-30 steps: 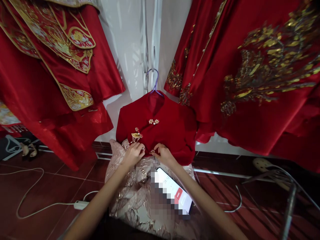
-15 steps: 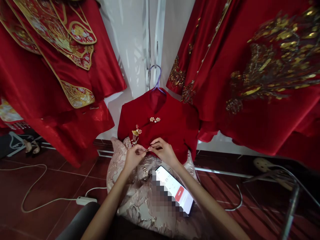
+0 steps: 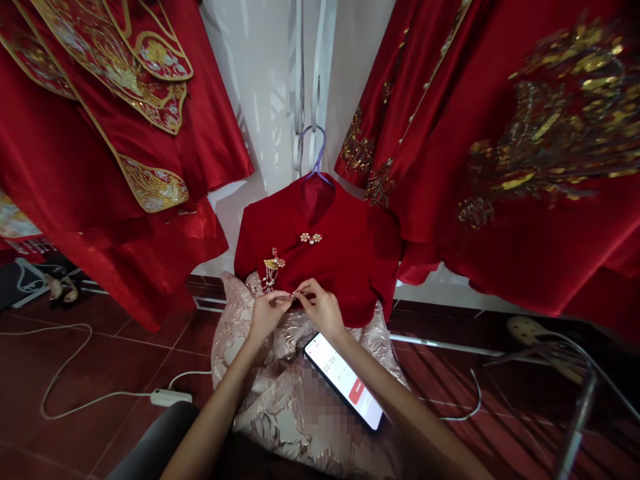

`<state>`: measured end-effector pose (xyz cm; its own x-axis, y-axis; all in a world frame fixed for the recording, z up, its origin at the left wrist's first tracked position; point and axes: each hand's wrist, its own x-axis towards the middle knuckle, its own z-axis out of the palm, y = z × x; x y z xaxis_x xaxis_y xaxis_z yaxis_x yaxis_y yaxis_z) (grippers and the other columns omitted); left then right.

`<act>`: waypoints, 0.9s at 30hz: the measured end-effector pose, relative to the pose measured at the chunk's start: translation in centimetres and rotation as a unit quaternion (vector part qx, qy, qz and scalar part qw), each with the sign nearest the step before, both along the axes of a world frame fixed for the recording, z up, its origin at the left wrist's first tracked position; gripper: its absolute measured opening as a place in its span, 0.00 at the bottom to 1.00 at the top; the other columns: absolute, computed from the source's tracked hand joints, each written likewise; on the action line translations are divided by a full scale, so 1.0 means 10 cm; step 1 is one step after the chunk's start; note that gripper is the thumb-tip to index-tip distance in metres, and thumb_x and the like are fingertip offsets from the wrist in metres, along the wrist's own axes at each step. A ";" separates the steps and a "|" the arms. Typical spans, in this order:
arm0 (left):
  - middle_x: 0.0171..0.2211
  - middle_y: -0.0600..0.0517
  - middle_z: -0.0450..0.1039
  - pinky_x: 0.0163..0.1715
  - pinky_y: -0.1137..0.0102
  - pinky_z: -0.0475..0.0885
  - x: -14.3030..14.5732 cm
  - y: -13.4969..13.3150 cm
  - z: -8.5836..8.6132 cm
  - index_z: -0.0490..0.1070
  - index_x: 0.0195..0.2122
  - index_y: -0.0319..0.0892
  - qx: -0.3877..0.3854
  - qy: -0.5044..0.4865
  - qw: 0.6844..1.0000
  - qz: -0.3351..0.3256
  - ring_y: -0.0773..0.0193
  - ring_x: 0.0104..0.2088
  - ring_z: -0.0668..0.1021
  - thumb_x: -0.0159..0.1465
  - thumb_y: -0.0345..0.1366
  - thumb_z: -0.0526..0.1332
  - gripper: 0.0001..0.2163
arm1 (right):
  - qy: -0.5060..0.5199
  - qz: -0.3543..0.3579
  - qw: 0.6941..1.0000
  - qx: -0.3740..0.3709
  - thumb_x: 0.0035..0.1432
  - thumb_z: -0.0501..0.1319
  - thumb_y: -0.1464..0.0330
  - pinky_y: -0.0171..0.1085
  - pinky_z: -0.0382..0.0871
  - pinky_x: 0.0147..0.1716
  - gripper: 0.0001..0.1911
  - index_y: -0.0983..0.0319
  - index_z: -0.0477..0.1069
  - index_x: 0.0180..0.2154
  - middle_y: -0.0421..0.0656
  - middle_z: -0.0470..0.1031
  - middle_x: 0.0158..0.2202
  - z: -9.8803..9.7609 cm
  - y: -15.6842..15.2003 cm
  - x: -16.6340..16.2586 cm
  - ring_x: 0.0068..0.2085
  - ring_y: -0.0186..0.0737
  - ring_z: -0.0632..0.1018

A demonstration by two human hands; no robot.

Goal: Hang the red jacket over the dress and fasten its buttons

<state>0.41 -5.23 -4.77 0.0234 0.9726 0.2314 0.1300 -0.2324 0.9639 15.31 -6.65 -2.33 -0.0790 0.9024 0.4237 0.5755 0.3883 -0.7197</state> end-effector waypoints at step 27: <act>0.45 0.46 0.59 0.51 0.61 0.63 0.14 -0.17 -0.26 0.66 0.49 0.45 0.177 0.248 0.948 0.087 0.58 0.49 0.66 0.60 0.31 0.54 0.15 | 0.006 0.250 0.958 -0.143 0.54 0.59 0.63 0.43 0.67 0.51 0.23 0.57 0.63 0.53 0.45 0.67 0.54 0.19 -0.01 0.45 0.52 0.39 0.71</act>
<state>1.77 -6.93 -7.37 0.0619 0.8350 0.5468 0.6136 -0.4639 0.6390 19.78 -6.72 -0.38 -0.5278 0.8326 0.1682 0.3601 0.3987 -0.8434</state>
